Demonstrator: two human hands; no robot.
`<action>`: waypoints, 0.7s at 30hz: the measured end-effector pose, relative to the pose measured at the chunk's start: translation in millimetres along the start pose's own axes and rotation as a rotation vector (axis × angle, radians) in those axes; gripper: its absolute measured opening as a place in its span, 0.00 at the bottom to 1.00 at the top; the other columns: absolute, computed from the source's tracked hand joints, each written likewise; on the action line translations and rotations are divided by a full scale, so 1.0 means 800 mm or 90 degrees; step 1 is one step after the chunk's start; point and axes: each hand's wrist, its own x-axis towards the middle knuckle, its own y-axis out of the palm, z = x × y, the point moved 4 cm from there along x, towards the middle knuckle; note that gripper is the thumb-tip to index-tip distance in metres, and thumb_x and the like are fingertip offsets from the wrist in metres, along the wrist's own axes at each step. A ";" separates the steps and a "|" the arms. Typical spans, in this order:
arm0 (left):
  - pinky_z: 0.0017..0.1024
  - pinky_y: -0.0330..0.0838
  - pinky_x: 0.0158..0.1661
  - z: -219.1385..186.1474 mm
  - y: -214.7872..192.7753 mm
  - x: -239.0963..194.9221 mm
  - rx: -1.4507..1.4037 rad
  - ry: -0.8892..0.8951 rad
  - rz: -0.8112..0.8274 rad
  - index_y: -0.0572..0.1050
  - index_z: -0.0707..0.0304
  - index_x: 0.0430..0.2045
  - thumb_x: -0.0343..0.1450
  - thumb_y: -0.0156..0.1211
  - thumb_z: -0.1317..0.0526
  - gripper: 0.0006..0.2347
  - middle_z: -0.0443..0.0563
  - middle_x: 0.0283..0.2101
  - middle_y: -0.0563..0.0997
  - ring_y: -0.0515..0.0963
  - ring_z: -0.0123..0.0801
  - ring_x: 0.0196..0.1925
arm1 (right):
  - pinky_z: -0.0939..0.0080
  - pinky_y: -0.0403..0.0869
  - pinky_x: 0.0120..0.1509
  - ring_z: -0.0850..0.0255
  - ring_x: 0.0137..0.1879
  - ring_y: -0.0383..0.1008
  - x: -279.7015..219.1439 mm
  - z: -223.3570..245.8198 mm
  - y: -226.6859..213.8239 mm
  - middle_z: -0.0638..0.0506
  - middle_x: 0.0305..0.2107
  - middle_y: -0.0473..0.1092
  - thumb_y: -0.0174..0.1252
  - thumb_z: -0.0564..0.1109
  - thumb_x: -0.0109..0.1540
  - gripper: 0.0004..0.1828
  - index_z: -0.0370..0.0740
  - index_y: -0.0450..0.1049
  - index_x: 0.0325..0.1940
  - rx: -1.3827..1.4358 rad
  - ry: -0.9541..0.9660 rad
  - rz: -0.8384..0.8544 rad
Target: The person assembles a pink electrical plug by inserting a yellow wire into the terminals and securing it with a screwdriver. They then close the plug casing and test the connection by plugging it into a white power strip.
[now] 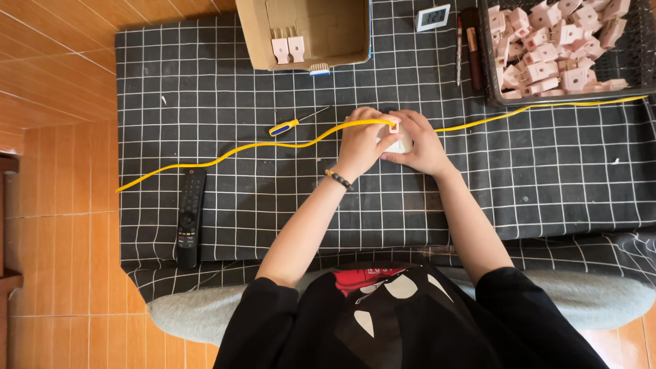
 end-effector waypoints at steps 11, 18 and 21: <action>0.64 0.61 0.64 -0.054 -0.055 -0.123 -0.011 -0.096 -0.051 0.66 0.72 0.64 0.73 0.66 0.59 0.26 0.81 0.61 0.68 0.65 0.78 0.67 | 0.43 0.69 0.68 0.36 0.62 0.72 -0.012 -0.031 0.004 0.36 0.55 0.70 0.82 0.54 0.45 0.50 0.33 0.72 0.67 0.027 0.015 0.019; 0.25 0.74 0.42 -0.084 -0.090 -0.281 -0.322 -0.303 0.279 0.80 0.56 0.25 0.76 0.52 0.57 0.12 0.41 0.32 0.86 0.84 0.23 0.36 | 0.47 0.65 0.73 0.46 0.66 0.67 -0.013 -0.032 0.007 0.41 0.62 0.65 0.74 0.62 0.52 0.51 0.38 0.65 0.73 0.023 0.051 0.074; 0.36 0.68 0.38 -0.092 -0.083 -0.325 -0.162 -0.204 0.478 0.78 0.51 0.24 0.76 0.52 0.55 0.11 0.42 0.32 0.85 0.82 0.36 0.35 | 0.46 0.65 0.73 0.46 0.67 0.67 -0.014 -0.032 0.007 0.41 0.62 0.65 0.73 0.62 0.53 0.50 0.38 0.64 0.73 0.028 0.051 0.075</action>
